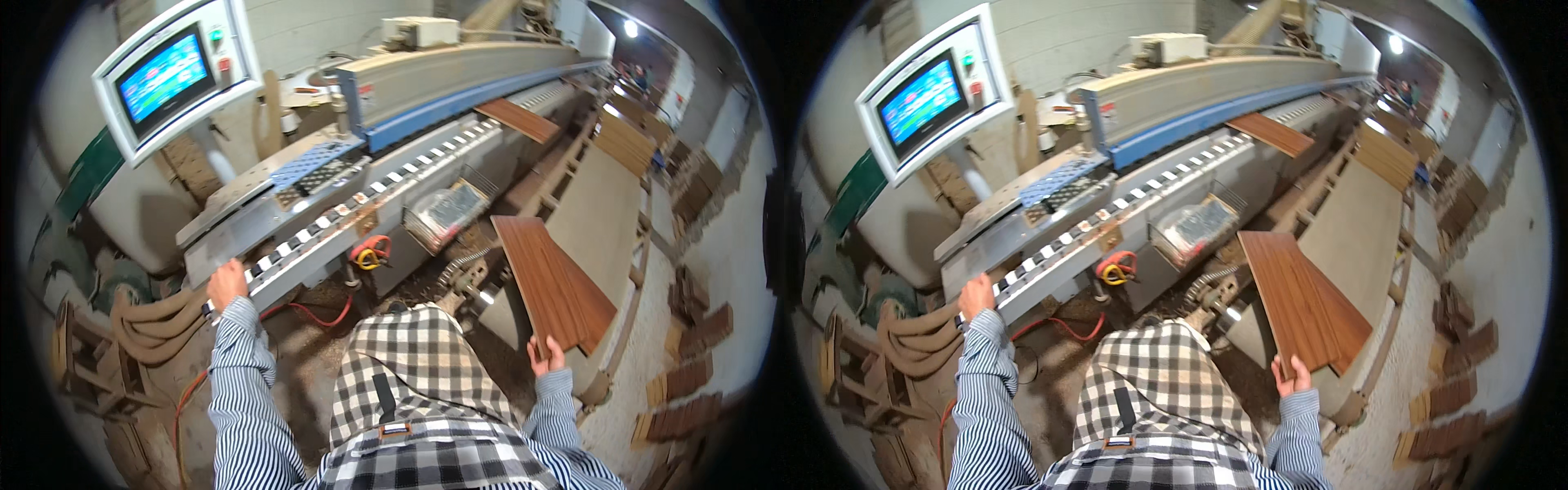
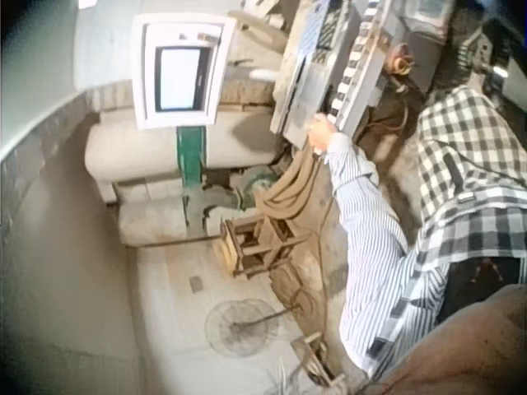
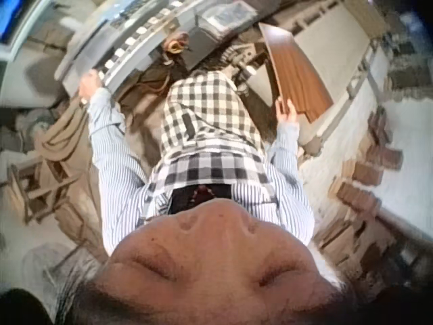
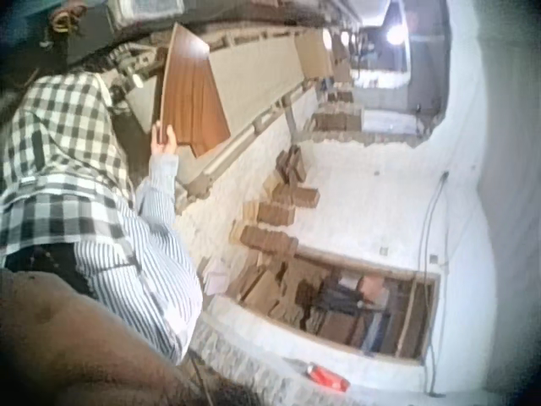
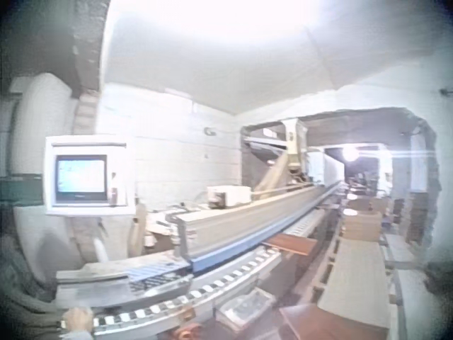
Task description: The person repeatedly feeds rectangular wooden planks through a planer machine, one at a time, using both hands to guide each piece from the input side to the output side. The person stacks the processed planks on a nearby table.
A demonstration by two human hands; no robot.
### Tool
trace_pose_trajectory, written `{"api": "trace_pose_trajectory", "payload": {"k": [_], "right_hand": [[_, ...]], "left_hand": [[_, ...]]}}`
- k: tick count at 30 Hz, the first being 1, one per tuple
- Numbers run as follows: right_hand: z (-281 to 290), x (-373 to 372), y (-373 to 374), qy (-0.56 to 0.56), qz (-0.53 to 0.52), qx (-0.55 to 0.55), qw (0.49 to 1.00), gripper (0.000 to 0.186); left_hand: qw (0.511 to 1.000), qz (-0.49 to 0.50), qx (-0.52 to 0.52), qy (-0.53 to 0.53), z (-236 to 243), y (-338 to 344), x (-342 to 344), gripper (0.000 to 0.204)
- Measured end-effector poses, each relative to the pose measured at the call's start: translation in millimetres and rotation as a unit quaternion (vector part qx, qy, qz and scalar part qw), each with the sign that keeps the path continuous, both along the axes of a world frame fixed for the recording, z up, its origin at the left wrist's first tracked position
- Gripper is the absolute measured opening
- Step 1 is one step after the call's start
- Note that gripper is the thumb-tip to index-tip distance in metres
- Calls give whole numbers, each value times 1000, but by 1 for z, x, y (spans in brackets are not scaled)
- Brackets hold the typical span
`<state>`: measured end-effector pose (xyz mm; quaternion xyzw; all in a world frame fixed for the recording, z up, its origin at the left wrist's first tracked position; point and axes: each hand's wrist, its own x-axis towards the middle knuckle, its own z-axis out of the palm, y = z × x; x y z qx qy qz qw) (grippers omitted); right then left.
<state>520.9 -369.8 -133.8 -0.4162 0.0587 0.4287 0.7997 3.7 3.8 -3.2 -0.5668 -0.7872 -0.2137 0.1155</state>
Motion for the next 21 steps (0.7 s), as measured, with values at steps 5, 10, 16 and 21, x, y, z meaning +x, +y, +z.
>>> {"api": "trace_pose_trajectory", "payload": {"k": [5, 10, 16, 21], "right_hand": [[39, -25, 15, -38, 143, 84, 985, 43], [97, -82, 89, -105, 219, 111, 964, 48], [108, -164, 183, -118, 367, 139, 912, 42], [124, -227, 223, -140, 542, 100, 822, 35]], "left_hand": [[1000, -3, 25, -2, 6, -10, 3, 44], [999, -19, 26, -17, 13, -12, 6, 44], [999, -22, 28, -27, 13, -12, 5, 41], [999, -25, 12, -25, 16, -16, 3, 43]]}}
